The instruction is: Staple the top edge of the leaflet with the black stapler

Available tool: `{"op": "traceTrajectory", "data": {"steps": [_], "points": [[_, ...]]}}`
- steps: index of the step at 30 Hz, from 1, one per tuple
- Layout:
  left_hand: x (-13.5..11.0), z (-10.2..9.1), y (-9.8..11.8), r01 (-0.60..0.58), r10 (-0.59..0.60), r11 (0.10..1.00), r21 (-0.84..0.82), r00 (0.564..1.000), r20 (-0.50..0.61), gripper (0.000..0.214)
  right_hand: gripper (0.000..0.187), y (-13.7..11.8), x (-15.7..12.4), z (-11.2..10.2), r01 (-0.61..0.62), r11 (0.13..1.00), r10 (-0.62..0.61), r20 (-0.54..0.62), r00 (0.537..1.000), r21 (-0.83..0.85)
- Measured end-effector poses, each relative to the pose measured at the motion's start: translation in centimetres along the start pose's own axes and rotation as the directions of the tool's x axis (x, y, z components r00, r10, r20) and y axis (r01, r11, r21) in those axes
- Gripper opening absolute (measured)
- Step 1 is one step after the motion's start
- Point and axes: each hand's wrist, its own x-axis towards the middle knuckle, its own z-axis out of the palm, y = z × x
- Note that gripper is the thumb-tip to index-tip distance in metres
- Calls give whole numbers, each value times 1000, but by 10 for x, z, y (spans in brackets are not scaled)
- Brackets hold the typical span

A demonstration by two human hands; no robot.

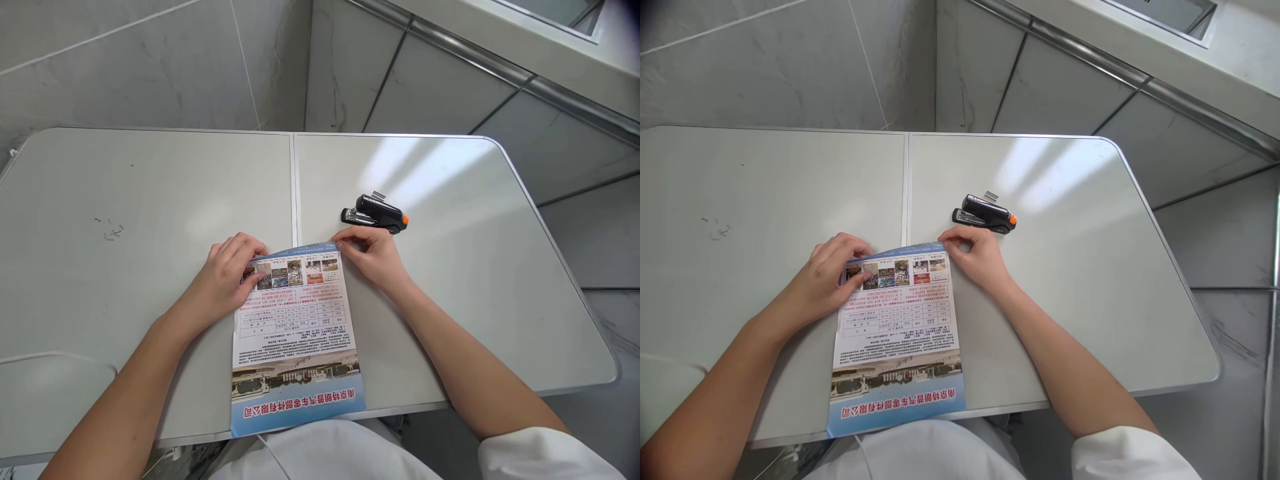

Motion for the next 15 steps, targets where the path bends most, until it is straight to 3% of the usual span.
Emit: {"op": "traceTrajectory", "data": {"steps": [15], "points": [[0,0,2,-1,1,1000,-3,1000,-2,21,15,4,-2,2,53,996,-56,-43,998,-73]]}}
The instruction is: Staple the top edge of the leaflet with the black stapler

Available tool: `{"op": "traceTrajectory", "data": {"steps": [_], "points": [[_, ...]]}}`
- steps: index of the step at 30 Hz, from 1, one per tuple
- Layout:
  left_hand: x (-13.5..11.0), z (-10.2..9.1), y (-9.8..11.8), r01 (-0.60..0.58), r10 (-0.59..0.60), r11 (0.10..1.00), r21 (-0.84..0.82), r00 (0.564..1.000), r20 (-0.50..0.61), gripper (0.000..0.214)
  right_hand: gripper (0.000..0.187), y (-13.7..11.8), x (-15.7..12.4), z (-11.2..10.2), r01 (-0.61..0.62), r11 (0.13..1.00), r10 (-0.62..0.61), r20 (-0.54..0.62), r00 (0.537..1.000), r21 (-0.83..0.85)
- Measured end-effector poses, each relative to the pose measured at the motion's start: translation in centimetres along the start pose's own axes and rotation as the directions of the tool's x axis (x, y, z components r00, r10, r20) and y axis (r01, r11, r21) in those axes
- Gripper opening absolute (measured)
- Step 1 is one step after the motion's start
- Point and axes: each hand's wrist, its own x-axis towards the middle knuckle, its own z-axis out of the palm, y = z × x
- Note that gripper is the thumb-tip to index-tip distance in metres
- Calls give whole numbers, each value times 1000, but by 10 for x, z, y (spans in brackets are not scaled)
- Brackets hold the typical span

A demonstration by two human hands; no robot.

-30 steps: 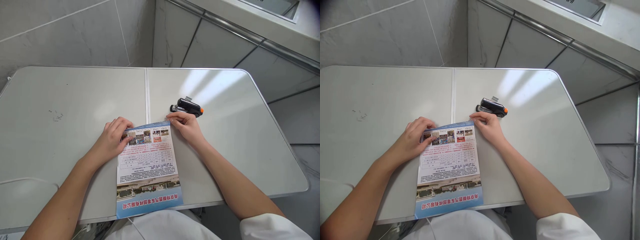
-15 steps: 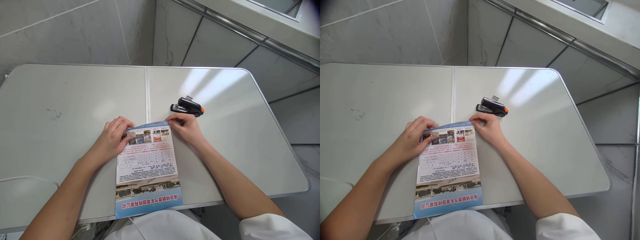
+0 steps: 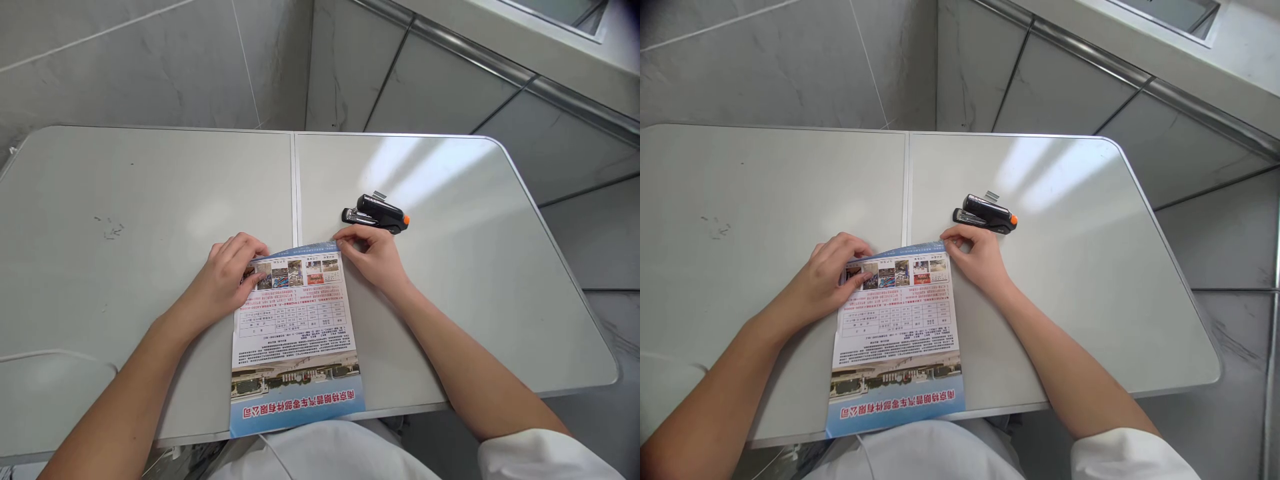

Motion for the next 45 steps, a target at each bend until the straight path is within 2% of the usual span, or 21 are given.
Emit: {"op": "traceTrajectory", "data": {"steps": [8,14,18,21,24,28,31,37,45], "points": [[0,0,1,-13,13,1000,1,1000,-7,21,14,-2,0,1,24,994,-24,3,1000,-111],[0,1,1,6,-6,999,-48,1000,6,18,11,0,0,7,26,976,-14,60,998,-214],[2,3,-1,68,-66,993,-96,998,24,7,12,-1,0,13,52,949,-26,88,996,-311],[2,5,-3,130,-125,978,-165,991,41,9,13,-3,0,18,45,942,-16,90,996,-333],[1,5,-5,179,-170,956,-233,984,59,11,13,-3,1,18,29,953,-6,78,997,-302],[-1,3,-5,235,-222,924,-303,972,77,12,11,-3,4,10,2,991,10,93,996,-133],[-1,2,-4,245,-234,917,-313,969,73,12,9,-5,6,3,28,999,-23,107,994,-40],[-1,3,-3,247,-238,915,-320,969,68,12,8,-6,4,3,63,997,-58,89,994,-55],[-2,3,-3,238,-226,914,-328,971,77,12,10,-9,2,8,-72,997,72,48,996,-20]]}}
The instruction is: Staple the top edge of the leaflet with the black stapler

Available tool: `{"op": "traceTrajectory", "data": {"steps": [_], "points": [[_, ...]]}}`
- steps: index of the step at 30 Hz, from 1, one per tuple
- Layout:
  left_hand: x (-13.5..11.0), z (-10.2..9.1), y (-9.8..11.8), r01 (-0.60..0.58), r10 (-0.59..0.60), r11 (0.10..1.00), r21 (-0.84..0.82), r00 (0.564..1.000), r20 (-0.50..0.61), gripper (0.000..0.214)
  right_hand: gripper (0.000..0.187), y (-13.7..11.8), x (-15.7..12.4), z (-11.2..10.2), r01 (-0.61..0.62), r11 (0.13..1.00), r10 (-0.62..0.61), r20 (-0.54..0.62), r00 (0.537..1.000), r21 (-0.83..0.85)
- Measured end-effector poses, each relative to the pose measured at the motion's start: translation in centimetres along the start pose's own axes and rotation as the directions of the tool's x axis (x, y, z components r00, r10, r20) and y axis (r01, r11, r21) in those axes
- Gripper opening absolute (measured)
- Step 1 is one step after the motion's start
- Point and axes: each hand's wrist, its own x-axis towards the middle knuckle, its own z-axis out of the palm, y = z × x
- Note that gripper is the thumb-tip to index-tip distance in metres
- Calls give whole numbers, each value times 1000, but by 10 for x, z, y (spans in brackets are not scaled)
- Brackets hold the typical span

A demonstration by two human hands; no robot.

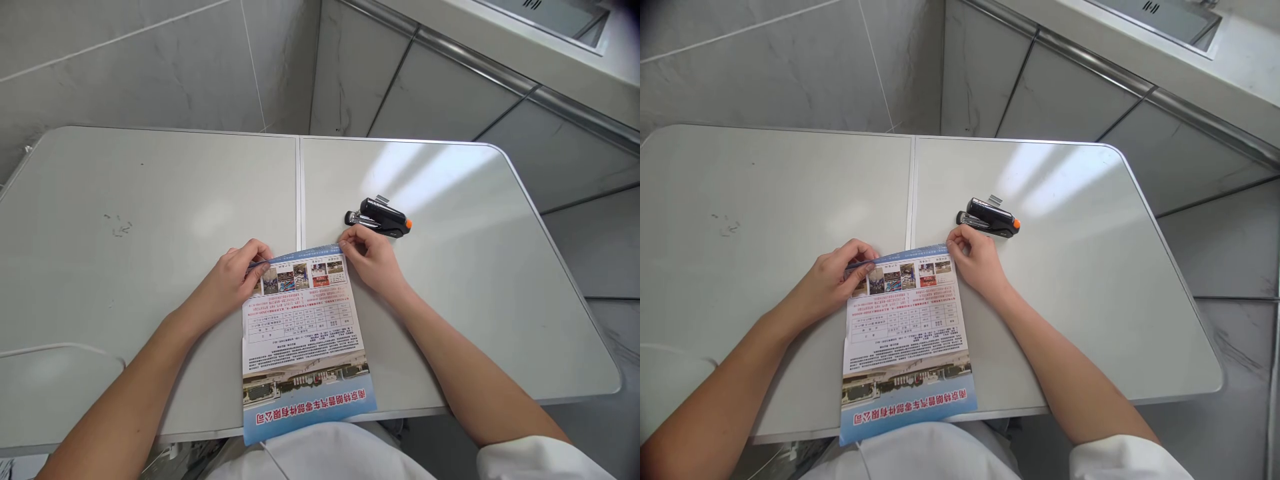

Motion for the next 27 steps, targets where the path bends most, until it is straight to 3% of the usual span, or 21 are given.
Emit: {"op": "traceTrajectory", "data": {"steps": [6,13,19,27], "points": [[0,-1,0,9,-9,1000,-23,1000,1,13,9,1,0,-2,-13,993,11,18,1000,120],[0,-1,1,13,-13,999,-47,1000,1,14,12,4,0,-8,-124,924,108,65,992,360],[0,-2,5,12,-12,998,-56,1000,3,16,20,5,0,-10,-128,932,113,63,992,338],[0,-1,10,20,-20,994,-105,1000,-3,18,41,-11,-2,-2,-145,951,97,181,979,272]]}}
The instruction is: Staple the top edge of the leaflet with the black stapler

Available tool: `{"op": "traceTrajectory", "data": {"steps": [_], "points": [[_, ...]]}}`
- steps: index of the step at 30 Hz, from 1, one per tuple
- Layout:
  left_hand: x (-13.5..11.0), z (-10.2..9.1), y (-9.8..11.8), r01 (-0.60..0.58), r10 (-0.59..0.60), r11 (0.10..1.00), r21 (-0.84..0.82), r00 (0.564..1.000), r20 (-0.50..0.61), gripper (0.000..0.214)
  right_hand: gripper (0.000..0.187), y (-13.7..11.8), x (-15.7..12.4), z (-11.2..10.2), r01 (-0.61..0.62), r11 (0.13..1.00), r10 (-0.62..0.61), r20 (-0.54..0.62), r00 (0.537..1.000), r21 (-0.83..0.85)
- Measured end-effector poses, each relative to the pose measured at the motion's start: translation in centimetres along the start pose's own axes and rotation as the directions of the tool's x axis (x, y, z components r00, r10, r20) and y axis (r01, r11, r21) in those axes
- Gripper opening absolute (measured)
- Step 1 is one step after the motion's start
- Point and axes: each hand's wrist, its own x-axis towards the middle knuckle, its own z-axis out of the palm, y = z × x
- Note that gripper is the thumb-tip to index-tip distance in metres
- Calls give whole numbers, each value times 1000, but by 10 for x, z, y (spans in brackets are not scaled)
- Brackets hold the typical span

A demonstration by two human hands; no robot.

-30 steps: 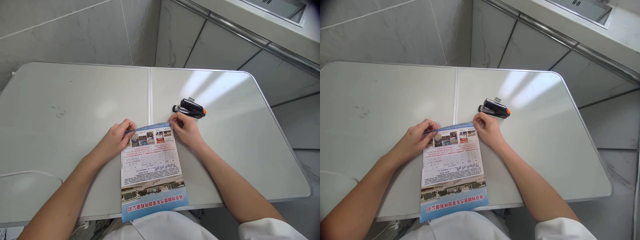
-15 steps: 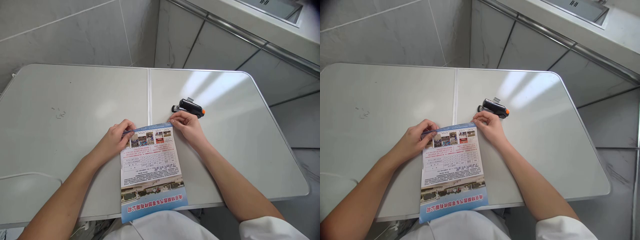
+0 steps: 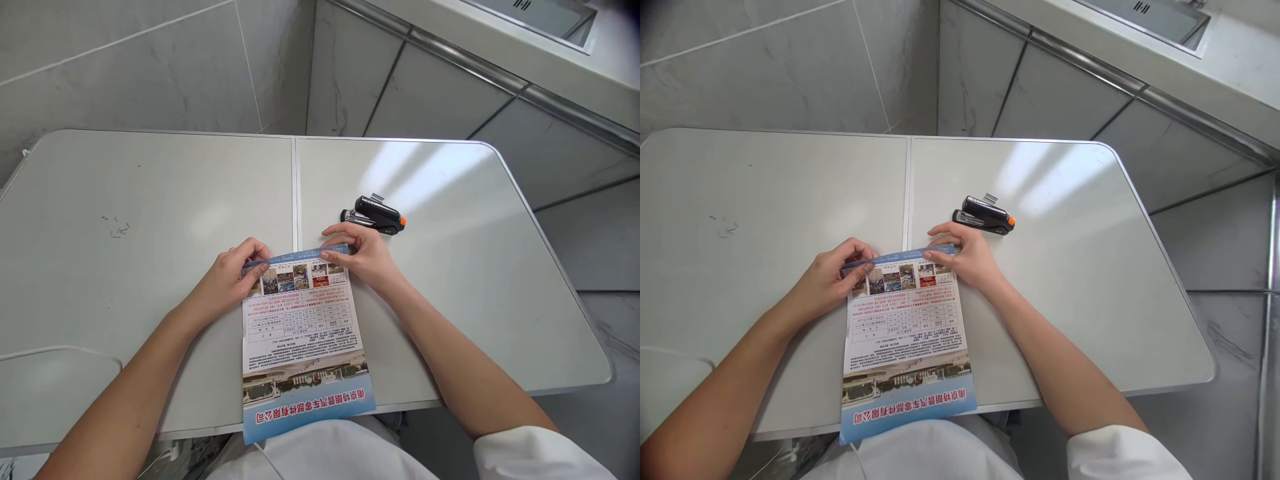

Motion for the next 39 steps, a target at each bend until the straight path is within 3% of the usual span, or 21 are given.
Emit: {"op": "traceTrajectory", "data": {"steps": [7,11,30,39], "points": [[0,2,2,-2,2,1000,-19,1000,9,19,33,-3,-2,10,-28,996,31,-35,999,85],[0,0,1,-3,3,1000,-26,1000,4,18,30,-2,-1,5,10,997,-5,-62,998,76],[0,-1,-2,14,-14,999,-50,1000,-9,19,37,8,-1,-29,-82,976,85,-8,996,199],[1,1,0,9,-9,998,-56,1000,8,18,38,0,-3,0,-56,989,55,11,998,136]]}}
